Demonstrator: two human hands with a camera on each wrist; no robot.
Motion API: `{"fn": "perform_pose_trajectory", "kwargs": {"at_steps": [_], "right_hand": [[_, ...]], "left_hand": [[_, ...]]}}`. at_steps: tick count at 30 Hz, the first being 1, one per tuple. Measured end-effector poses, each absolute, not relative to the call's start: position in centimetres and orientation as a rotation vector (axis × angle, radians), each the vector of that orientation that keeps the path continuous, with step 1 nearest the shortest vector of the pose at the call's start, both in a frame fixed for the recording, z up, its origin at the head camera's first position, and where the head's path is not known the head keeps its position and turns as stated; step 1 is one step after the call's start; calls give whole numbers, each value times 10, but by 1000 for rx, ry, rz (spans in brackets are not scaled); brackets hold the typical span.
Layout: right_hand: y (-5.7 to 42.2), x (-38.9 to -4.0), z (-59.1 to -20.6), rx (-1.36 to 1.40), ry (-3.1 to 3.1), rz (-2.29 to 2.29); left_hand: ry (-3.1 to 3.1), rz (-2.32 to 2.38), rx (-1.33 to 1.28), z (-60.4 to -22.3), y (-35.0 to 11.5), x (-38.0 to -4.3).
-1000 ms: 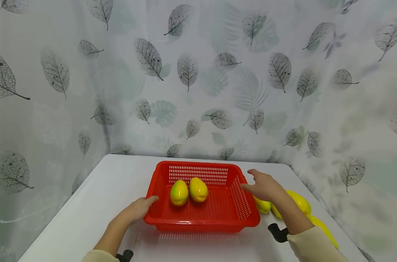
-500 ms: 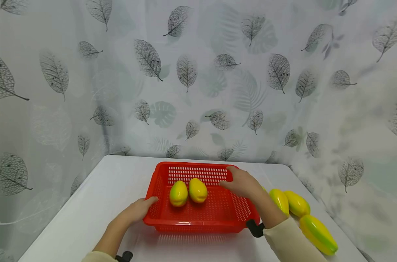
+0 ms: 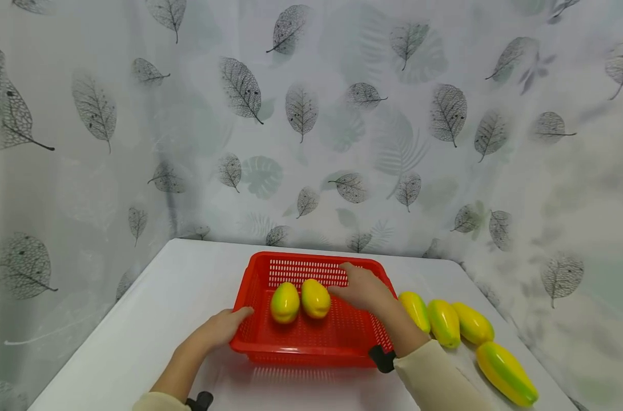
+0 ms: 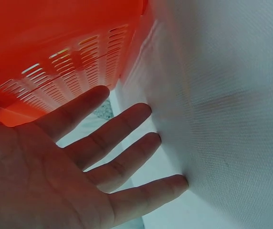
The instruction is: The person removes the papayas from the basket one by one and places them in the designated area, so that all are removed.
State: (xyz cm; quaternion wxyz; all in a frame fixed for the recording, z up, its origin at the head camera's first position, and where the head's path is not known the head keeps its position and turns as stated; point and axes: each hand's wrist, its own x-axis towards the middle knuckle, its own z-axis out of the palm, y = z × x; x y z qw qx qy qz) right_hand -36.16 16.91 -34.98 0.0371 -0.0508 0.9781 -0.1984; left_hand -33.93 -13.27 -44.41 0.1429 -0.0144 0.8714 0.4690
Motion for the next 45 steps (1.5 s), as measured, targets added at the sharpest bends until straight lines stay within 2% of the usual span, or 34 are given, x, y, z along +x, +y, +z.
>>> {"fn": "perform_pose_trajectory", "kwargs": {"at_steps": [26,45], "right_hand": [[130,-388,-368,-222,2947,-768],[123,-405,-377,-211,2884,-839]], "left_hand": [[2535,1346,-45,-440,-131,-336],[2530,1366,-34,-440,-129,-337]]}}
